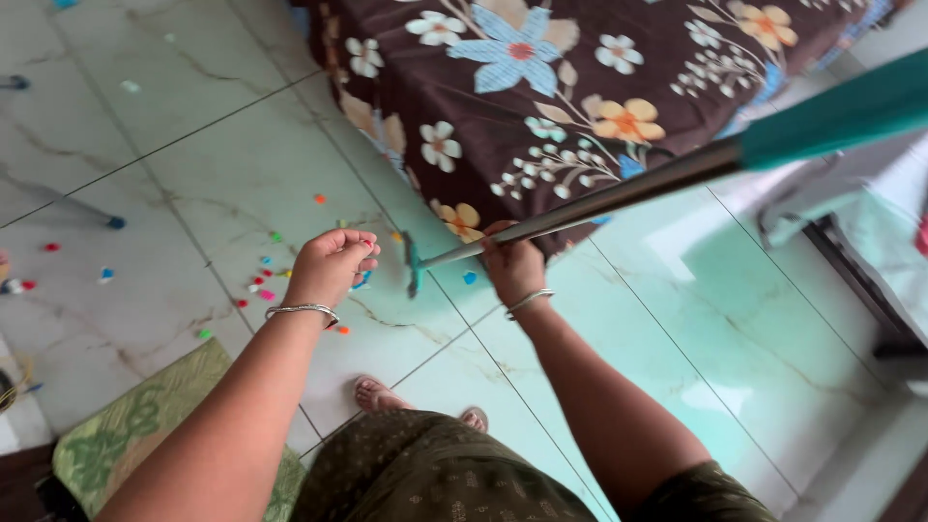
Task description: The person sweeps up small pieces of colored paper with a broom, rolls up a floor mat by hand, and then uses the broom to retrieve an item from under a bed before repositioning an ironing board.
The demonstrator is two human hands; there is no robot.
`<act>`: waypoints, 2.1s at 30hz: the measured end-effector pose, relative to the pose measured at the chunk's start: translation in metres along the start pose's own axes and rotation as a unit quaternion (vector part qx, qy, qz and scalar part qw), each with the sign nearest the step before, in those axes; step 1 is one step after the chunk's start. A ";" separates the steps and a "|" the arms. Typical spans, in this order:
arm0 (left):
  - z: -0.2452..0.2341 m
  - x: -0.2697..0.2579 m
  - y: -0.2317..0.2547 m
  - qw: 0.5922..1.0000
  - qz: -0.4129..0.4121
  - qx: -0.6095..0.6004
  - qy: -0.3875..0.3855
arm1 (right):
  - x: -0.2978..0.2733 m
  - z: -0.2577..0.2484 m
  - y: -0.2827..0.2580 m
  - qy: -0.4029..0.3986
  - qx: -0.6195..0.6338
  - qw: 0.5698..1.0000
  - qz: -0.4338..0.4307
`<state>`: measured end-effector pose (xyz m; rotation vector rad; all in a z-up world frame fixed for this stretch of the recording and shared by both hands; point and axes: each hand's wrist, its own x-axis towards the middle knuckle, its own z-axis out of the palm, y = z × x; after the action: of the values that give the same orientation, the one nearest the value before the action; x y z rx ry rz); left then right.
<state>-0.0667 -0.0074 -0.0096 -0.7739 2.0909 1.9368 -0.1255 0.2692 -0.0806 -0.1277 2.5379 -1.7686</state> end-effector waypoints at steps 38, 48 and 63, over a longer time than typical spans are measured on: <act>-0.082 0.056 0.021 0.938 -0.017 -0.183 0.295 | 0.249 0.102 -0.021 -0.268 -0.009 0.954 -0.136; -0.002 0.007 0.017 0.867 -0.072 -0.237 0.433 | 0.286 0.157 -0.054 -0.468 0.039 0.879 -0.079; 0.076 -0.125 -0.008 0.794 -0.038 -0.252 0.552 | 0.200 0.162 -0.066 -0.638 0.190 0.744 -0.061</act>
<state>0.0269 0.0968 0.0331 -2.5569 1.8098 2.2699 -0.3080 0.0763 -0.0728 -1.0601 1.1643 -1.3374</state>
